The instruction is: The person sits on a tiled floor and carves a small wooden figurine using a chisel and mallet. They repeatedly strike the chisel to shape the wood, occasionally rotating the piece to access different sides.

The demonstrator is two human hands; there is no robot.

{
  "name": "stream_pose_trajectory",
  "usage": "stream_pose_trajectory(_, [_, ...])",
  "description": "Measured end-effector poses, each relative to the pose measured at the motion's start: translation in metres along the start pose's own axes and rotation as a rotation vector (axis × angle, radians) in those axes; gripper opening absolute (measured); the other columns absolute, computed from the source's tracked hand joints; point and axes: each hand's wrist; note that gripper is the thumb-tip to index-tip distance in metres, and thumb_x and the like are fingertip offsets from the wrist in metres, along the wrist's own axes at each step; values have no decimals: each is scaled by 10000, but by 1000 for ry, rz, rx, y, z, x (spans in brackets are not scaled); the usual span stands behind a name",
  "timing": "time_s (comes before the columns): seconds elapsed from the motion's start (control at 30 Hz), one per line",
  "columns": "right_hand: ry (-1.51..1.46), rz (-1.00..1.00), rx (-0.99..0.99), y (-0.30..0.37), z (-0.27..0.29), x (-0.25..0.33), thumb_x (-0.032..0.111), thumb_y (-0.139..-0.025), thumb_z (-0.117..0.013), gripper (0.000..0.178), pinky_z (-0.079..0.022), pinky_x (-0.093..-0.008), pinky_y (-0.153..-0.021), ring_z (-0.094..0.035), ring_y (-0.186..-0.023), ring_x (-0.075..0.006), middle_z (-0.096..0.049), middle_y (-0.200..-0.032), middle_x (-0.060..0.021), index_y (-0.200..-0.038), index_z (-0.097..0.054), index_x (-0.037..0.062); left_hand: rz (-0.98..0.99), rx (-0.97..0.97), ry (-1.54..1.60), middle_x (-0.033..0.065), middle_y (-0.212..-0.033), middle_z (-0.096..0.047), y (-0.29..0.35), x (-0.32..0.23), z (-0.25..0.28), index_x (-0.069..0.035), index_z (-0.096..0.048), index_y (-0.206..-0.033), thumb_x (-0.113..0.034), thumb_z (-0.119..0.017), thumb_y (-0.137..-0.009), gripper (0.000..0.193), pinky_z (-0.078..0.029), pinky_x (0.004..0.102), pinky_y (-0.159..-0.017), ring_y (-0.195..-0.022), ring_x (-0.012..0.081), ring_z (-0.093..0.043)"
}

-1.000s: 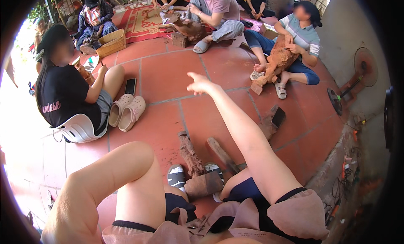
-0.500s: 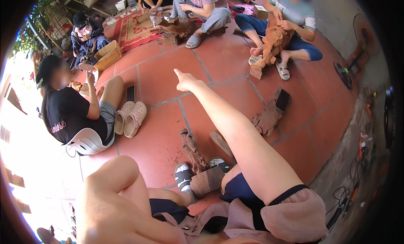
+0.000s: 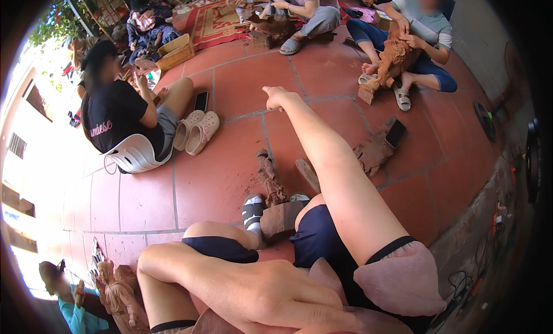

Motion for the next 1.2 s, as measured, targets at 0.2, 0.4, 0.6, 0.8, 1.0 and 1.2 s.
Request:
stream_pose_trajectory(0.2, [-40, 20, 51, 12, -2, 15, 107, -743, -627, 789, -490, -326, -531, -612, -647, -191, -542, -1176, -147, -1421, -241, 226, -237, 83, 159, 141, -820, -611, 10, 6, -6, 42, -617, -977, -210, -529, -900, 278, -492, 326, -597, -690, 278, -603])
stream_pose_trajectory(0.4, [-60, -54, -61, 5, -5, -17, 120, -743, -646, 822, -485, -332, -529, -609, -627, -193, -592, -1057, -154, -1431, -201, 187, -210, 70, 165, 112, -765, -549, 17, -4, 10, 21, -579, -941, -171, -554, -848, 215, -445, 336, -546, -669, 268, -566])
stream_pose_trajectory(0.6, [-231, -157, -180, -12, -8, -43, 187, -773, -617, 786, -473, -313, -504, -590, -608, -193, -590, -1055, -167, -1424, -189, 91, -231, 63, -181, 93, -680, -466, 29, 15, 31, 10, -548, -861, -86, -595, -702, 192, -414, 356, -517, -637, 269, -529])
stream_pose_trajectory(0.8, [-502, -157, -517, -62, 19, -47, 235, -755, -665, 840, -487, -282, -483, -603, -698, -177, -592, -1036, -159, -1423, -177, 88, -218, 88, -313, 100, -682, -476, 38, 39, 46, 4, -523, -771, -94, -587, -649, 169, -429, 364, -521, -647, 274, -547])
stream_pose_trajectory(1.0, [-89, -96, -626, -88, 55, -29, 184, -720, -668, 873, -477, -385, -843, -555, -1059, -331, -551, -1162, -220, -1428, -159, 135, -156, 79, -349, 98, -703, -494, 45, 48, 69, -5, -498, -720, -123, -584, -668, 155, -448, 356, -534, -649, 268, -554])
stream_pose_trajectory(1.2, [-114, -203, -535, -121, 57, -66, 169, -744, -597, 782, -381, -371, -979, -458, -1190, -340, -463, -1278, -235, -1411, -194, 112, -72, 79, -405, 88, -701, -489, 52, 53, 99, -16, -483, -733, -160, -571, -705, 171, -448, 340, -539, -639, 237, -543])
Point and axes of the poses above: each hand's wrist, its own y-axis away from the middle knuckle, its own z-axis out of the back of the hand, x = y × z
